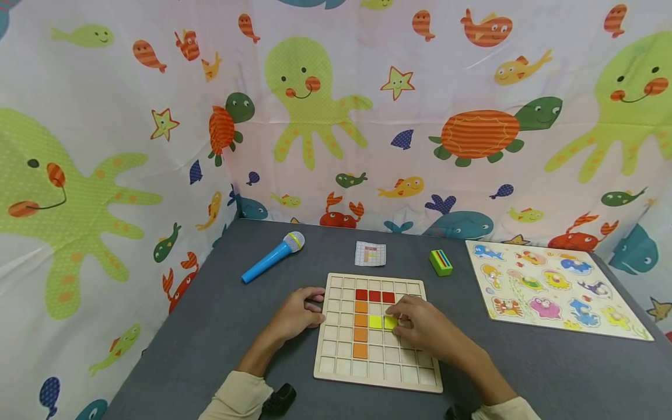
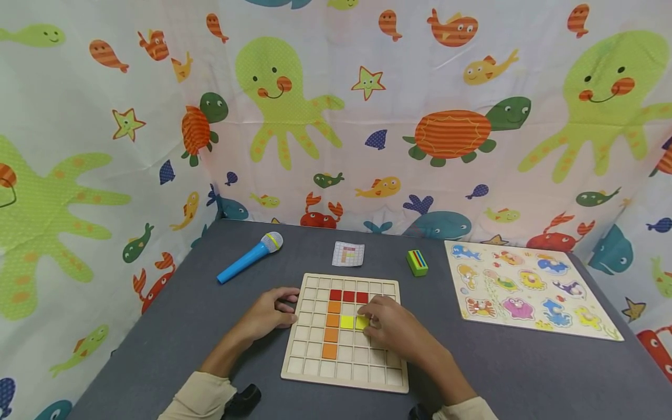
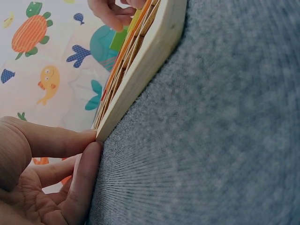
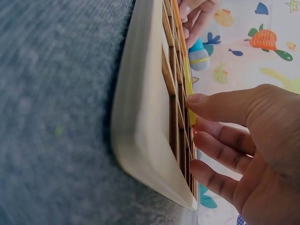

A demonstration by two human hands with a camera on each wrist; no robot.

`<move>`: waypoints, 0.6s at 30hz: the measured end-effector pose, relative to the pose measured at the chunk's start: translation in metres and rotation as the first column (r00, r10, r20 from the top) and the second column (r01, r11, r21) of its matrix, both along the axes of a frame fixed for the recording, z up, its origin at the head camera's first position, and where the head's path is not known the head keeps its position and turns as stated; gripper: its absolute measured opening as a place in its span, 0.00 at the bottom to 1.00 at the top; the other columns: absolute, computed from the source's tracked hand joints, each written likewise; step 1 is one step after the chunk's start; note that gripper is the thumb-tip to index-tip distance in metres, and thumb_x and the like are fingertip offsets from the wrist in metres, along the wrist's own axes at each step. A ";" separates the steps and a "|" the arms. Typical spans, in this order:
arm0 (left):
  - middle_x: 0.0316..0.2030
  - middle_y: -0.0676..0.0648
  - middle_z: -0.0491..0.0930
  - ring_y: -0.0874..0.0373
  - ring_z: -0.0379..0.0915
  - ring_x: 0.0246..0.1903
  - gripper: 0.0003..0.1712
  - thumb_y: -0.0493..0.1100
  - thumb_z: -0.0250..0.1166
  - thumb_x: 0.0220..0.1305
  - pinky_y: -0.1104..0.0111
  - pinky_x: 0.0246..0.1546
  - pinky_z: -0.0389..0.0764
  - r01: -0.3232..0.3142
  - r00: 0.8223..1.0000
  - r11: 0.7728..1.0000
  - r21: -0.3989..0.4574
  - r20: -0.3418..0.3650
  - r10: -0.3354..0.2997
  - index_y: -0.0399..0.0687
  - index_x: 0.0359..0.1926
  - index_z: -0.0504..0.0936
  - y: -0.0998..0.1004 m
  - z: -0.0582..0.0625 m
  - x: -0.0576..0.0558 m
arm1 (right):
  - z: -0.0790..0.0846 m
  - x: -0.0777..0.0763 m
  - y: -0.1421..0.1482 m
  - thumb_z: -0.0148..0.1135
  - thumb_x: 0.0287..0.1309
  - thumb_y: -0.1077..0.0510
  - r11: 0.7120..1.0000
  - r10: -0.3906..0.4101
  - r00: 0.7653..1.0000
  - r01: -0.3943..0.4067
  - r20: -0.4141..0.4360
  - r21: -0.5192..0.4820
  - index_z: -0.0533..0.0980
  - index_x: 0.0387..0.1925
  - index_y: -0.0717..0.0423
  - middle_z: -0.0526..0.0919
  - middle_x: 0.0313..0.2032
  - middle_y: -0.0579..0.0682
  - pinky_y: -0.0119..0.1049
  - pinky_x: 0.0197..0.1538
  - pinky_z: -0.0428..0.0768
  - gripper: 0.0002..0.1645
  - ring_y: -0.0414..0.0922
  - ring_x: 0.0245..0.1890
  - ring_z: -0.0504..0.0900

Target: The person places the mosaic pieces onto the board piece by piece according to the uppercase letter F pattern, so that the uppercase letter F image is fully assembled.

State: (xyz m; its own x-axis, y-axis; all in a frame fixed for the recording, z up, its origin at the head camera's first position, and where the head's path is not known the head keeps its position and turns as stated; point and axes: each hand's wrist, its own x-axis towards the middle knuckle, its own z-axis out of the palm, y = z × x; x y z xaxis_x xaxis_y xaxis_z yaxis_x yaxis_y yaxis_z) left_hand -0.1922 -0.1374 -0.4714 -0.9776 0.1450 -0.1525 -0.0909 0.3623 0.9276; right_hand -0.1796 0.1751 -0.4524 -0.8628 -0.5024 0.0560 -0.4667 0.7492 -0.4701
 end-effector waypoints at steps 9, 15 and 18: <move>0.57 0.40 0.77 0.51 0.80 0.50 0.36 0.29 0.73 0.57 0.62 0.42 0.88 0.009 1.000 1.000 0.010 -0.016 -0.009 0.37 0.69 0.78 -0.001 0.000 0.002 | -0.001 -0.001 0.001 0.77 0.61 0.60 1.000 0.014 1.000 -0.014 -0.018 -0.026 0.86 0.54 0.55 0.83 0.48 0.46 0.38 0.45 0.84 0.19 0.40 0.42 0.79; 0.56 0.40 0.78 0.51 0.80 0.49 0.36 0.29 0.73 0.57 0.63 0.42 0.88 0.010 1.000 1.000 0.002 -0.023 -0.010 0.37 0.68 0.78 -0.001 0.000 0.002 | 0.000 0.000 0.002 0.76 0.62 0.59 0.999 0.027 0.999 -0.028 -0.021 -0.043 0.85 0.54 0.55 0.84 0.49 0.46 0.39 0.48 0.84 0.19 0.40 0.45 0.80; 0.56 0.40 0.77 0.51 0.80 0.49 0.36 0.29 0.73 0.57 0.63 0.41 0.88 0.010 1.000 1.000 0.006 -0.025 -0.010 0.37 0.68 0.78 -0.002 0.001 0.003 | 0.000 0.001 0.004 0.76 0.62 0.59 0.999 0.024 0.999 -0.025 -0.020 -0.046 0.86 0.54 0.53 0.84 0.50 0.45 0.39 0.49 0.84 0.18 0.40 0.45 0.80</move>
